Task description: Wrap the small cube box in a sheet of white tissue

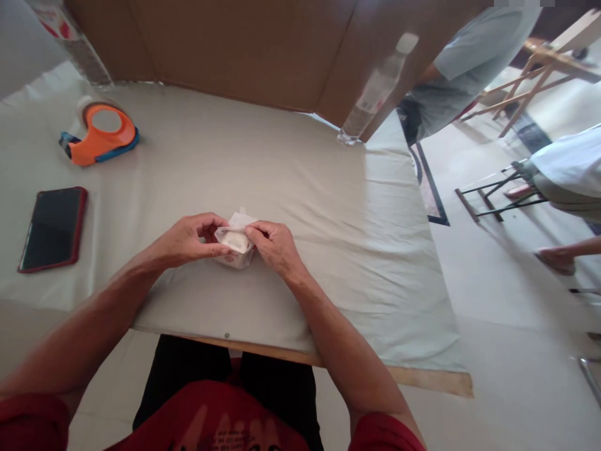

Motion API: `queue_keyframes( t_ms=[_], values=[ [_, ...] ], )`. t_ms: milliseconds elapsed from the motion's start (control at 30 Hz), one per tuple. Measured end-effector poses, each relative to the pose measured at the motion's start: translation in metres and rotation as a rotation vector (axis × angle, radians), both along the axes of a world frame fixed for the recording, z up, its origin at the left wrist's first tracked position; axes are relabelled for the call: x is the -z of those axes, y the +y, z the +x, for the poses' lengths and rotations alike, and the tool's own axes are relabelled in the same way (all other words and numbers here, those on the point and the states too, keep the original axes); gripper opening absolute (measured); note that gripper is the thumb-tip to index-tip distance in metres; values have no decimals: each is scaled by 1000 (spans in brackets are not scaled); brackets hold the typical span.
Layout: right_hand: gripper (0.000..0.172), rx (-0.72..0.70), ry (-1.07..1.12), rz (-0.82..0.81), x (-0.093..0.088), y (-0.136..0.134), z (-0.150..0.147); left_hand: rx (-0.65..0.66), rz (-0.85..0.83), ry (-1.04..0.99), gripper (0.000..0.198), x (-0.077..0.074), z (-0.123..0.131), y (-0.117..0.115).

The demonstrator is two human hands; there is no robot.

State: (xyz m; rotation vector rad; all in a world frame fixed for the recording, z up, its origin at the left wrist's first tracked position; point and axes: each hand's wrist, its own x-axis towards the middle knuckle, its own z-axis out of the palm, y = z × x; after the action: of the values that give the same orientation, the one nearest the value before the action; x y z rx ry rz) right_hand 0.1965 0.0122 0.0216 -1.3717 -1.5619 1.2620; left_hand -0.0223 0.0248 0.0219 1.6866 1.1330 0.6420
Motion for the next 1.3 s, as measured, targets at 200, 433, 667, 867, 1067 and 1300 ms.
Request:
queue_keyframes(
  t_ms=[200, 433, 667, 867, 1067, 1300],
  values=[
    [26, -72, -43, 88, 1, 2, -4, 69, 54, -54, 40, 1, 3, -4],
    [23, -88, -106, 24, -6, 6, -7, 32, -57, -98, 39, 2, 3, -5],
    [18, -5, -332, 210, -8, 29, 10, 33, -249, -277, 39, 5, 7, -3],
    [18, -117, -465, 82, 5, 55, 4, 31, -284, -292, 38, 4, 7, -2],
    [20, -167, -115, -88, 5, 52, 1, 12, -200, -226, 33, 6, 6, 1],
    [23, -153, 35, -72, -3, 34, -5, -25, -36, -102, 35, 9, 4, 4]
  ],
)
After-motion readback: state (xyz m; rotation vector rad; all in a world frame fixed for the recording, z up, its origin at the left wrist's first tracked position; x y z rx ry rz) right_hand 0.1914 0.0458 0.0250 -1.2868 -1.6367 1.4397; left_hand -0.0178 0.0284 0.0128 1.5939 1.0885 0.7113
